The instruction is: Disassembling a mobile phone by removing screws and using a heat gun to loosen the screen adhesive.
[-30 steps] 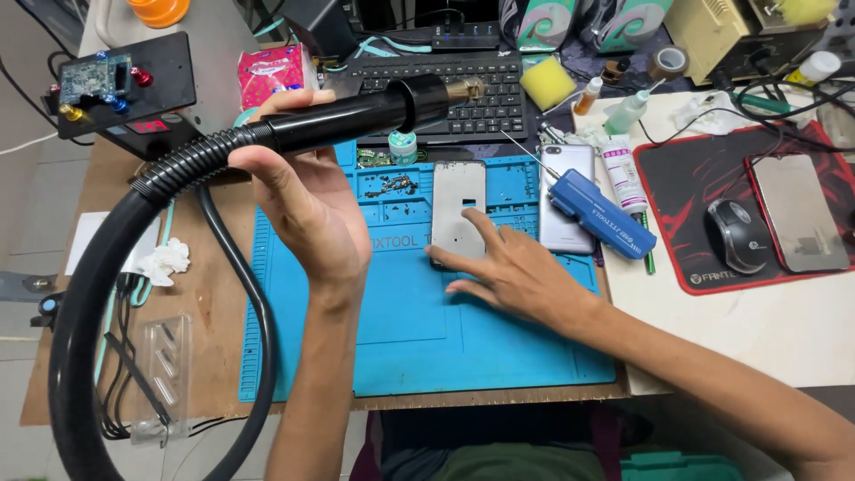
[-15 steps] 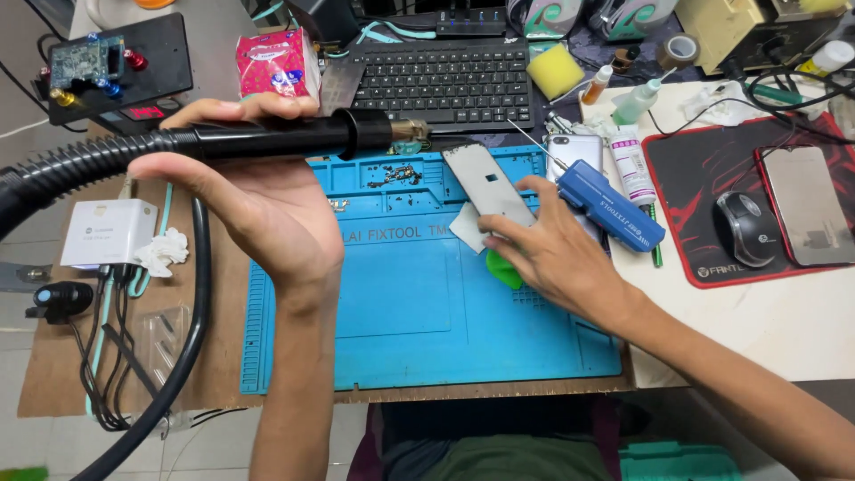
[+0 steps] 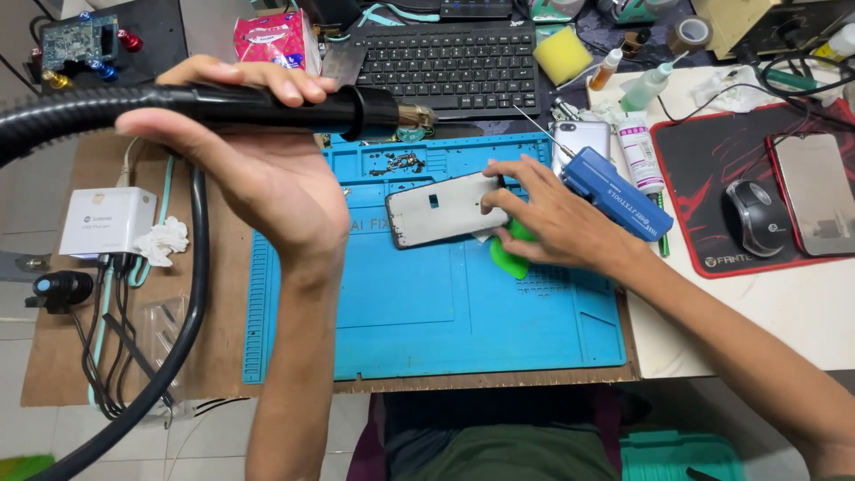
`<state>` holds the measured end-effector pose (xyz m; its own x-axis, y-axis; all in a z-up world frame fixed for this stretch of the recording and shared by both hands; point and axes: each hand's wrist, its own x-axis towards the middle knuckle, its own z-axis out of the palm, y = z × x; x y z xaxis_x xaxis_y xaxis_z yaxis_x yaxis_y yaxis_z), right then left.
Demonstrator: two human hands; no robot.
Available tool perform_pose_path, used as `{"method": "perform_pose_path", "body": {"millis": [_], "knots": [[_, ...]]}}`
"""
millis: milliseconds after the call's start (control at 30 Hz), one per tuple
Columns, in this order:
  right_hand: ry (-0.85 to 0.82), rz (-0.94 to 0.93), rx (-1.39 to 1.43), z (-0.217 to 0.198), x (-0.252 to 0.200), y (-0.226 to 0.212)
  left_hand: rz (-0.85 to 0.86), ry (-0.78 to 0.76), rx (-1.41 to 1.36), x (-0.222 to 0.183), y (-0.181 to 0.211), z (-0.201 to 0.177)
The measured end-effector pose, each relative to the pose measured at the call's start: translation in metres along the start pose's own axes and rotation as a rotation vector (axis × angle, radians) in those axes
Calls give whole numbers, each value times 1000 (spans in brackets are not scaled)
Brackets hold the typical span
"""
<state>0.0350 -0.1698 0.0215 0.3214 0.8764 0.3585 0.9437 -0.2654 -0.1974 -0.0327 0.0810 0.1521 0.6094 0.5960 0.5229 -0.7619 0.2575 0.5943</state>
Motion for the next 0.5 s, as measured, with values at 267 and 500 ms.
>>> {"method": "perform_pose_path", "body": {"millis": [267, 500], "knots": [[102, -113, -123, 13, -15, -3, 5, -238, 174, -14, -32, 8], [205, -201, -62, 29, -23, -2, -141, -274, 241, -20, -65, 12]]}}
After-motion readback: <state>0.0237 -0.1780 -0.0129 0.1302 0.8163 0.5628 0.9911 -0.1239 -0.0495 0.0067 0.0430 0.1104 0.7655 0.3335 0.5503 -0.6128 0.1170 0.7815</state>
